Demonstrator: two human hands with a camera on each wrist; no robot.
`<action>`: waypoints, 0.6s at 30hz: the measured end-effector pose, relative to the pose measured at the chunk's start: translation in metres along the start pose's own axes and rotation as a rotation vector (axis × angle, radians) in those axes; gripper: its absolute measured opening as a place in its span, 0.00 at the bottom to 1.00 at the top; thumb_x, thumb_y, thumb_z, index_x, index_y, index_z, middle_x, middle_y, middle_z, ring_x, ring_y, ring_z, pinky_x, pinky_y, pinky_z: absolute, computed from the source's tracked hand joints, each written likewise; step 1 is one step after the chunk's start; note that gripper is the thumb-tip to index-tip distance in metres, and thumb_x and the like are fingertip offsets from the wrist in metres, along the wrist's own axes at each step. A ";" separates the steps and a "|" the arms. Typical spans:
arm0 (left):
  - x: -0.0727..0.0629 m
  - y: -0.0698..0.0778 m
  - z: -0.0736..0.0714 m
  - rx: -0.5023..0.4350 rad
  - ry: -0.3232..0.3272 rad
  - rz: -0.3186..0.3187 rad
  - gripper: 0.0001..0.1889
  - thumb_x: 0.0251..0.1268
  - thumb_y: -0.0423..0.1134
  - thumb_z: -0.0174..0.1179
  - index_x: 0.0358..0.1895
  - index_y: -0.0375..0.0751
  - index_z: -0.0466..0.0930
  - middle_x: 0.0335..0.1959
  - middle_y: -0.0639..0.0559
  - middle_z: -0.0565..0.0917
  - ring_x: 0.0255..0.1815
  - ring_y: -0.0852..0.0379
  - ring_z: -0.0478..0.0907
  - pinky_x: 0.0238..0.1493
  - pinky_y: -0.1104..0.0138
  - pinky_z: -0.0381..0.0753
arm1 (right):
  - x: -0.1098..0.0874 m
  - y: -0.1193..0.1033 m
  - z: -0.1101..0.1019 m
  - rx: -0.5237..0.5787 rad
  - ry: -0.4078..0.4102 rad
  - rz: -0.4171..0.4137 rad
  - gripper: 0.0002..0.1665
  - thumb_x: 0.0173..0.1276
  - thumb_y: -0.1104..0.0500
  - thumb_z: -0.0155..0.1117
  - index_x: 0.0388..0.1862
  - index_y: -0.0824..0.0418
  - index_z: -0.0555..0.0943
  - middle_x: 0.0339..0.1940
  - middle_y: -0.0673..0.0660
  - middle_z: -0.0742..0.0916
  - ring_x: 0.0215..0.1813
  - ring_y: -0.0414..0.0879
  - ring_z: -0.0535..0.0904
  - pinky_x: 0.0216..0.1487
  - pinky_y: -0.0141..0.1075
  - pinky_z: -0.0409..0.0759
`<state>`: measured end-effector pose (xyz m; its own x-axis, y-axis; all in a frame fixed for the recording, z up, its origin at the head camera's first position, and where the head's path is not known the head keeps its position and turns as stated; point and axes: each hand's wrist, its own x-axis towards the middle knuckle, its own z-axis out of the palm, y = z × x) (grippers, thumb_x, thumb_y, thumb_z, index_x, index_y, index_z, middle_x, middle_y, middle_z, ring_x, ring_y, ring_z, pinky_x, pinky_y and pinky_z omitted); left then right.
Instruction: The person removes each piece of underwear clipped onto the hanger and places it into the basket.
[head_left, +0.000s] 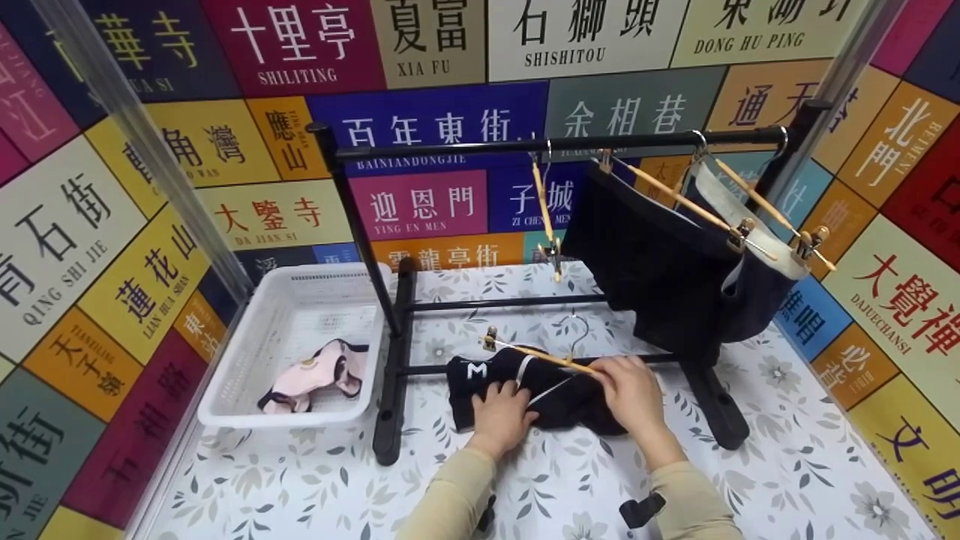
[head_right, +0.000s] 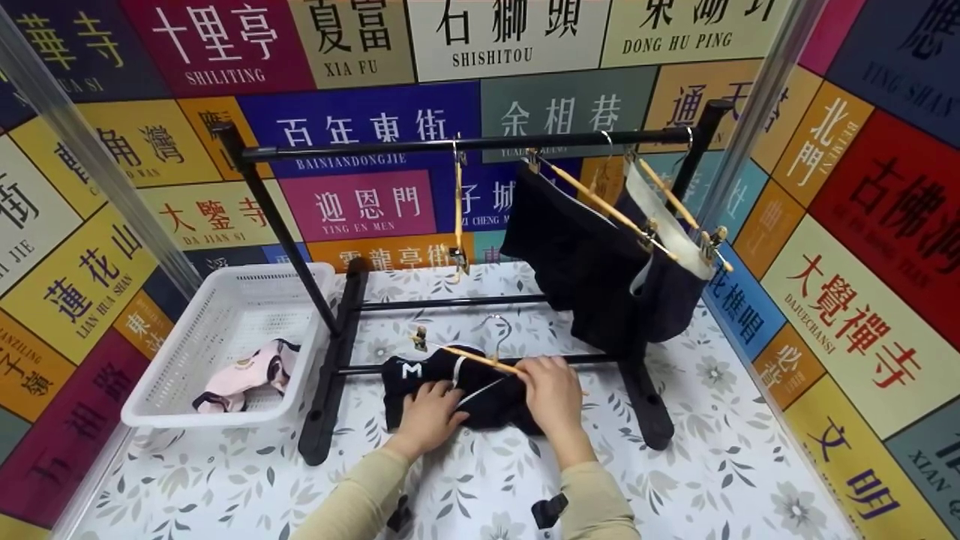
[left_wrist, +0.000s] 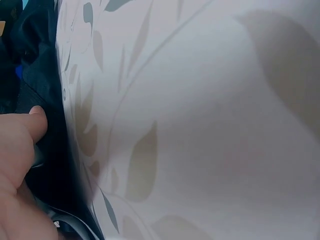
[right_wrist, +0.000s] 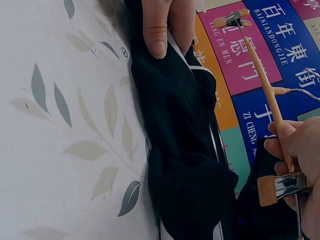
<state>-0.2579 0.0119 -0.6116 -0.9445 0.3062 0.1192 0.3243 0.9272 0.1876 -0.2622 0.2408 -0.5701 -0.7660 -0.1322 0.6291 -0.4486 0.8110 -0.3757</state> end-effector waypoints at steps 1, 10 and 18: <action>0.001 0.000 0.000 0.006 0.001 -0.001 0.18 0.66 0.56 0.60 0.52 0.51 0.80 0.57 0.49 0.77 0.59 0.44 0.71 0.52 0.41 0.71 | 0.000 0.000 0.000 0.000 0.001 -0.002 0.07 0.58 0.64 0.74 0.35 0.56 0.86 0.35 0.51 0.88 0.39 0.56 0.79 0.40 0.51 0.75; 0.002 -0.001 -0.001 0.054 0.024 0.017 0.18 0.62 0.51 0.66 0.53 0.51 0.81 0.52 0.49 0.79 0.53 0.45 0.73 0.47 0.46 0.74 | -0.001 0.001 0.002 -0.010 -0.003 -0.007 0.07 0.58 0.64 0.74 0.35 0.55 0.86 0.34 0.51 0.88 0.37 0.55 0.79 0.39 0.50 0.75; 0.002 -0.001 -0.004 0.071 0.018 0.029 0.15 0.58 0.42 0.69 0.49 0.50 0.83 0.50 0.50 0.79 0.51 0.45 0.74 0.44 0.47 0.76 | -0.001 0.001 0.001 -0.018 -0.010 0.006 0.07 0.58 0.64 0.74 0.35 0.55 0.86 0.34 0.51 0.88 0.37 0.56 0.79 0.39 0.50 0.75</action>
<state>-0.2599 0.0105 -0.6080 -0.9336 0.3293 0.1414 0.3458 0.9314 0.1139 -0.2627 0.2405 -0.5717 -0.7732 -0.1330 0.6201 -0.4358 0.8217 -0.3672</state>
